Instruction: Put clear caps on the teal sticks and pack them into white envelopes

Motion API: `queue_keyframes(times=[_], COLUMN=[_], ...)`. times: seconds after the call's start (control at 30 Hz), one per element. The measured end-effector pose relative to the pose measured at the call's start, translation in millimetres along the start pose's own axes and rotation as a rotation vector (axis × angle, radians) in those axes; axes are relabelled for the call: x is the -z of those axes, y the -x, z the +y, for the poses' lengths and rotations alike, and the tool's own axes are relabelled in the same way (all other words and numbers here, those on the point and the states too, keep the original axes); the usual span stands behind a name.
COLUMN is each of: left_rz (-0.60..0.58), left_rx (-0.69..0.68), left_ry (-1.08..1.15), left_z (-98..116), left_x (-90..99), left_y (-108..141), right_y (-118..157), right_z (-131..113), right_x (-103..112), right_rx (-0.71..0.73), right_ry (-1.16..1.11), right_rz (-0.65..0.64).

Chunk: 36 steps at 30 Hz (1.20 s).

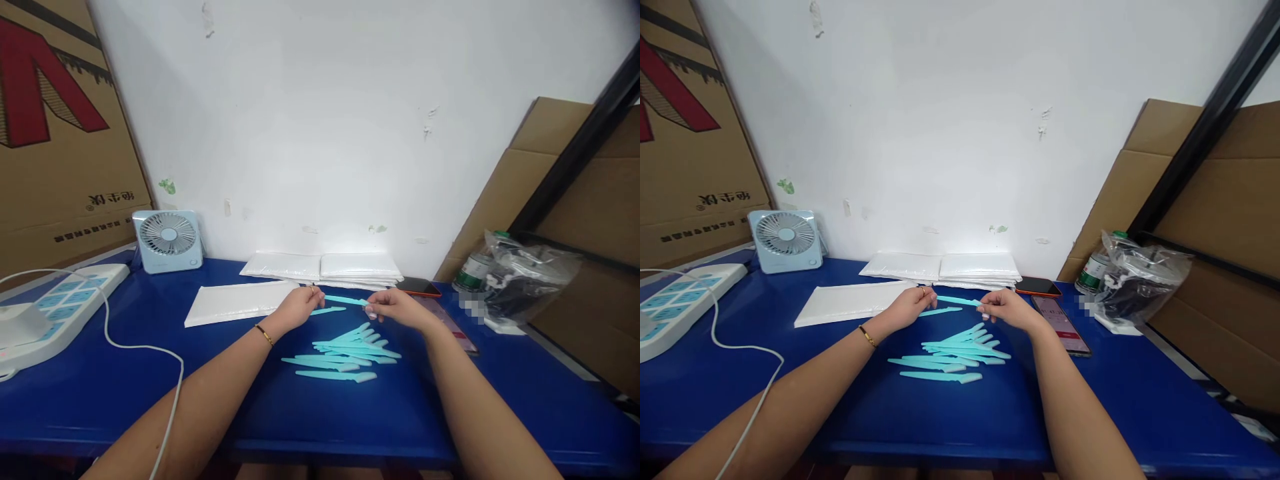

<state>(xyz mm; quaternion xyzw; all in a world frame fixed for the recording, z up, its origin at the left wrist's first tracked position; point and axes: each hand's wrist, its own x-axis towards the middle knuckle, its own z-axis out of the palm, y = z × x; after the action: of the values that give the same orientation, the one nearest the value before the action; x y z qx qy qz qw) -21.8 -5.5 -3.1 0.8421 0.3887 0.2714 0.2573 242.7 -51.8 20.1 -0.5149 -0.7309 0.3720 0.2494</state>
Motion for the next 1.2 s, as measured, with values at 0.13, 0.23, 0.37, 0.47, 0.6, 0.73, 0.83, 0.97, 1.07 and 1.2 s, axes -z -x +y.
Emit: queue_keyframes(times=[0.13,0.23,0.37,0.47,0.6,0.73,0.83,0.97,1.07,1.2], left_rz=[-0.042,-0.067,-0.054,-0.011,-0.095,-0.152,-0.147,-0.148,-0.133,-0.082], left_rx=[0.044,0.094,0.164,0.140,0.003,-0.058,-0.032,-0.040,-0.049,0.067], left_ry=[-0.084,-0.179,-0.323,-0.373,-0.318,-0.331,-0.406,-0.378,-0.372,-0.401], left_z=[-4,-7,-9,-4,7,11,10,12,11,0], left_x=[7.0,13.3,19.1,16.7,4.2,-7.8,-8.8,-4.2,-0.7,5.1], left_y=[2,4,6,7,12,13,10,8,7,6], right_y=[-5,-8,-7,-6,-8,-11,-12,-12,-12,-10], right_z=[21,35,36,27,19,17,15,14,19,27], right_x=[5,9,10,4,-5,-11,-12,-10,-7,2], right_rx=[-0.057,-0.080,0.030,0.111,0.116,0.127,0.148,0.172,0.188,0.131], right_ry=[0.004,0.126,0.303,0.333,0.372,0.331,0.320,0.345,0.365,0.381], right_rz=[0.005,0.096,0.171,0.028,-0.097,-0.050,0.019,0.068,0.059,0.109])
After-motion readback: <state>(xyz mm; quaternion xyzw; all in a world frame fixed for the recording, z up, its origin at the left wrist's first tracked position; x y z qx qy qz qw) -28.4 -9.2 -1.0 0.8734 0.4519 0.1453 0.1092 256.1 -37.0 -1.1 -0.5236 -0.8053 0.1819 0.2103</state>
